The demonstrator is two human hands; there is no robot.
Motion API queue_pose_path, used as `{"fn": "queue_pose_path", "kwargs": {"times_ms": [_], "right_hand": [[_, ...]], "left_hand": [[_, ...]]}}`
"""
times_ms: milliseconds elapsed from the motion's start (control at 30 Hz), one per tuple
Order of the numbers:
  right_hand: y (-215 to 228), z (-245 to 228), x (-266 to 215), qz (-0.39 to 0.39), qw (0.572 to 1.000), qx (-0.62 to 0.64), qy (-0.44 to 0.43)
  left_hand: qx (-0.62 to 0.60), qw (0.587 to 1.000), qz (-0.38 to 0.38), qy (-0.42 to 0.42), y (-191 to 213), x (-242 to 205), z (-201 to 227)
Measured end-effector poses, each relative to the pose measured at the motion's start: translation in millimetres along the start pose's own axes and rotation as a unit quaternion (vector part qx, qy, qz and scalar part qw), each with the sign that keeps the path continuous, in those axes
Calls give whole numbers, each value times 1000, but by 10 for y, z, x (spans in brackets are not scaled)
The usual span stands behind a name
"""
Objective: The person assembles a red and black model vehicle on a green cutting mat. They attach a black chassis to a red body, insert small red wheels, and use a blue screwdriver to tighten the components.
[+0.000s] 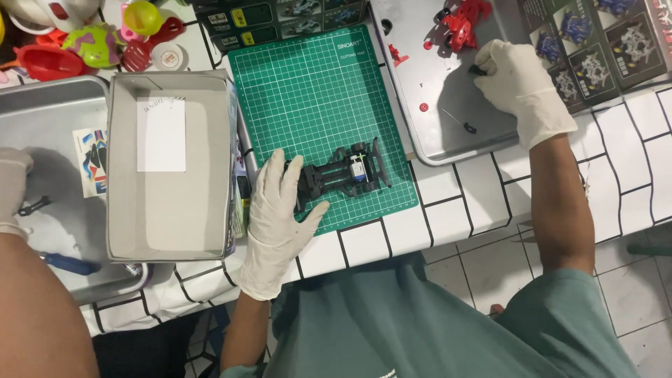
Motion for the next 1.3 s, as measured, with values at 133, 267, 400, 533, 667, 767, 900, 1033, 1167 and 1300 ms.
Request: {"fn": "queue_pose_path", "kwargs": {"times_ms": [133, 267, 400, 533, 667, 767, 900, 1033, 1167, 1300], "right_hand": [[-28, -46, -64, 13, 1000, -28, 4], [-33, -110, -120, 52, 997, -40, 48], [5, -199, -152, 13, 999, 3, 52], [386, -637, -331, -81, 997, 10, -4], [492, -759, -358, -142, 989, -28, -39], [487, -782, -335, -158, 986, -45, -21], [428, -675, -255, -145, 989, -7, -15], [245, -456, -107, -106, 991, -22, 74], [331, -625, -211, -94, 995, -8, 24], [481, -1078, -459, -65, 986, 154, 21]], "left_hand": [[-26, 999, 24, -8, 42, 22, -23], [-22, 999, -25, -1, 10, -33, -90], [-32, 999, -32, 0, -42, -64, -133], [-47, 999, -26, 10, -35, -55, -132], [-85, 996, -8, 8, -71, -73, -164], [-109, 994, 7, 3, -104, -113, -200], [-126, 992, 19, -3, -133, -125, -229], [-143, 990, 18, 9, -85, -116, -212], [-139, 990, 15, 6, -81, -121, -216], [-127, 992, 6, 22, -92, -118, -217]]}}
Point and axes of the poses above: each hand's wrist, its own x-axis towards the middle knuckle, its own y-axis out of the back of the hand, z = x × y, the point moved 1 cm from there along x, towards the middle knuckle
